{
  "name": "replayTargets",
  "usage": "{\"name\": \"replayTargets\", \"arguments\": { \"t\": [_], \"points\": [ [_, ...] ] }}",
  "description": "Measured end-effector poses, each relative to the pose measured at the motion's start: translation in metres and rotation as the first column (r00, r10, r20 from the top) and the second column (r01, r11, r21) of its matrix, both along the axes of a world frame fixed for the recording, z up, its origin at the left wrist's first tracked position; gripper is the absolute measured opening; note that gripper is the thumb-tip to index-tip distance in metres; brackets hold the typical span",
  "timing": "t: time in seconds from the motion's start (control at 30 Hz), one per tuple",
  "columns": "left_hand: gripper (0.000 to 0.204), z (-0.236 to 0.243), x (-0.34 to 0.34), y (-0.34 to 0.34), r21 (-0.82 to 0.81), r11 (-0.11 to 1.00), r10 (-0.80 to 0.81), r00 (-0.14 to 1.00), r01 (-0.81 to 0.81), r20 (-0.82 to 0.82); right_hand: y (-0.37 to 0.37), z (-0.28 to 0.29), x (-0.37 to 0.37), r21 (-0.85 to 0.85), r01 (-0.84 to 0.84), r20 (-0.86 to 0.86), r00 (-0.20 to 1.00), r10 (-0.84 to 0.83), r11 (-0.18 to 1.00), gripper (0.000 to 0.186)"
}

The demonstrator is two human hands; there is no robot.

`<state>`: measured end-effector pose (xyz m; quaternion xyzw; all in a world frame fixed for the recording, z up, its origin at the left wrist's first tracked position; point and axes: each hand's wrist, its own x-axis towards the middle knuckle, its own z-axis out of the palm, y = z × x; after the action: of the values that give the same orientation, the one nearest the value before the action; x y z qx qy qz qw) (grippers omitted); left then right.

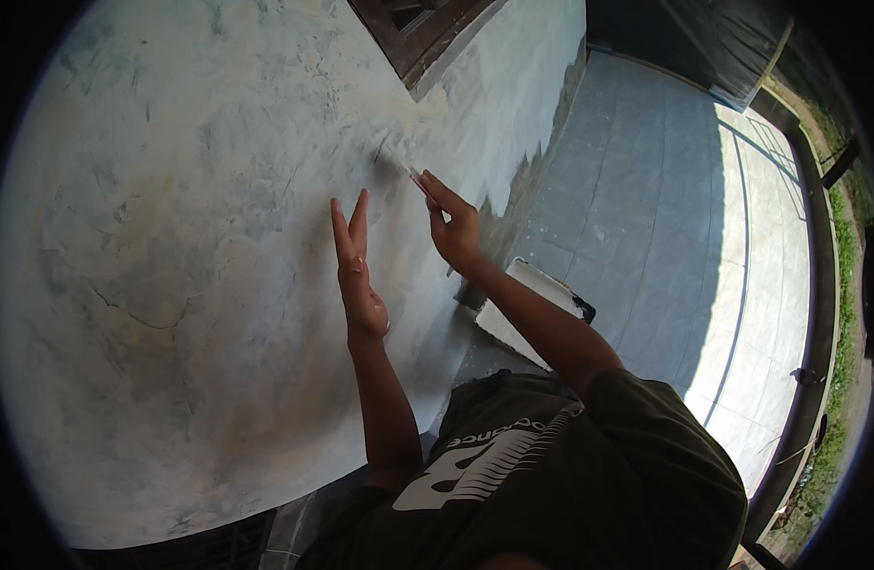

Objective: Applying and smoothing wall putty on a wall using a putty knife spatula.

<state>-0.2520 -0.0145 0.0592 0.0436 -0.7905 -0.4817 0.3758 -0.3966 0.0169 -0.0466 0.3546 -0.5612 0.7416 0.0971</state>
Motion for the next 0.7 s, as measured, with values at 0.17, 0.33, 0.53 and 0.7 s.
{"name": "replayTargets", "arguments": {
  "t": [0.17,0.33,0.53,0.7],
  "points": [
    [0.075,0.003,0.009,0.001,-0.029,1.0,0.002,1.0,-0.002,0.007,-0.048,0.054,-0.026,-0.097,0.093,-0.309,0.944,-0.119,0.991,0.055],
    [0.076,0.001,0.011,0.002,-0.005,1.0,0.025,0.999,-0.025,0.02,-0.058,0.017,-0.001,-0.014,0.085,-0.336,0.938,-0.085,0.996,0.055],
    [0.081,0.001,-0.002,-0.004,0.013,1.0,-0.019,0.999,0.019,0.032,-0.003,-0.05,0.042,0.228,-0.16,-0.273,0.936,0.221,0.96,0.054],
    [0.08,0.006,0.008,-0.007,0.008,1.0,-0.001,1.0,0.001,0.018,0.009,-0.044,0.021,0.191,0.009,0.307,0.949,-0.069,0.982,0.033]
  ]
}}
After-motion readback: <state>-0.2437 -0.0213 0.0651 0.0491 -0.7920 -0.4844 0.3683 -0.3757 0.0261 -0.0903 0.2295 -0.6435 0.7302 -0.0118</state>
